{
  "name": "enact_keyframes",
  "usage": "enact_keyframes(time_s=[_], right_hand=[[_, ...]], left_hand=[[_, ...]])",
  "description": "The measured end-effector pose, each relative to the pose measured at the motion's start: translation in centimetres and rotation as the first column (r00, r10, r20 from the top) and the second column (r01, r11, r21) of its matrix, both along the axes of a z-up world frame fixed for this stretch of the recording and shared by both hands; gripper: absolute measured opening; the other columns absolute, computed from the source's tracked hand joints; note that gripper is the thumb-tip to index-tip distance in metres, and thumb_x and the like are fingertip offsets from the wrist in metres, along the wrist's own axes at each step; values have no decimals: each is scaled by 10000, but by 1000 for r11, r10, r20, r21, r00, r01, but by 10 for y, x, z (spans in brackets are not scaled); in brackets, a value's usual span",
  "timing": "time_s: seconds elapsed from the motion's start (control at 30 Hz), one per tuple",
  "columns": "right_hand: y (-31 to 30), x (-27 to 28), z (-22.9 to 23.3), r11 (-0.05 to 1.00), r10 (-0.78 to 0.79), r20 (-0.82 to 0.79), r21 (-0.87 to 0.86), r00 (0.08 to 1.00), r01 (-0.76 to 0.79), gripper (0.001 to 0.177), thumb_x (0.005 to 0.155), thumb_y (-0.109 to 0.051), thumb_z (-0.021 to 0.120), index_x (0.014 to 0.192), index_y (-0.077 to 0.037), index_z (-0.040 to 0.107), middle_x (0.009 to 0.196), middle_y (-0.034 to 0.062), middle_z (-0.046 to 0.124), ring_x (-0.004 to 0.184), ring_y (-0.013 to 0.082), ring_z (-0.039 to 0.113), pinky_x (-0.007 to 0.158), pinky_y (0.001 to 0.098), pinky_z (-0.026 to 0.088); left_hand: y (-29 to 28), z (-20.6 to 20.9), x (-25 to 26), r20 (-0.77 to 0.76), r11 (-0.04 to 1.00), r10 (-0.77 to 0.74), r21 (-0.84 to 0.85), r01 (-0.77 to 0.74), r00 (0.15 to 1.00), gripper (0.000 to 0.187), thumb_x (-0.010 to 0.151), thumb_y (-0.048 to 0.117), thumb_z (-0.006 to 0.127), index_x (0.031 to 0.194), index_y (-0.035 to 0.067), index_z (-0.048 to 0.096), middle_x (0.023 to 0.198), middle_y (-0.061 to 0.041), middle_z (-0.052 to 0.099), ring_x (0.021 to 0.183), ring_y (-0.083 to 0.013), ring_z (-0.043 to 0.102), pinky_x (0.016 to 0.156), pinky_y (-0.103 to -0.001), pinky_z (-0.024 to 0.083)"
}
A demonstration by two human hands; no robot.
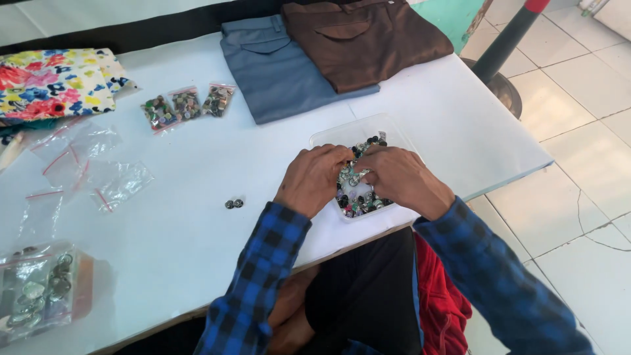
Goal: Bagging small metal buttons or rivets into plastic bags
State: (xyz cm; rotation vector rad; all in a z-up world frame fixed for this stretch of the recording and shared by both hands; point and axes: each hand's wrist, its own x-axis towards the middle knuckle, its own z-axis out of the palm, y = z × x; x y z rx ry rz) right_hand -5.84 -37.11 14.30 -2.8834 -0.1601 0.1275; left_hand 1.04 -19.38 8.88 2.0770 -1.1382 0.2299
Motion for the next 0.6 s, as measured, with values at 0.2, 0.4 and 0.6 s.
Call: enact_keyframes(time_s=[0.2,0.4,0.6], right_hand=[[-10,24,-27,986,155,-58,-49,986,-158,101,851,-67,653,892,-36,740,916,160,722,868,434,715,721,569,578],[-29,22,6,981,100,-24,171,995,-94,96,868,-45,569,834,-35,658,803,189,697,805,452,703,674,527,543],[-63,18,-8,980,60,27,189,998,-64,257,915,-31,545,1043,-121,749,957,152,711,918,351,733,759,440,597]], left_hand=[[-20,-18,17,-44,944,114,318,-94,993,131,983,91,589,1062,189,624,909,-76,712,868,-370,721,801,-461,522],[-28,1,9,-98,898,153,430,-97,983,61,959,143,648,989,183,683,926,-49,725,932,-354,713,857,-443,503],[-64,10,-8,-213,818,10,564,114,977,88,913,132,669,918,175,746,869,-82,765,846,-334,747,762,-443,578]])
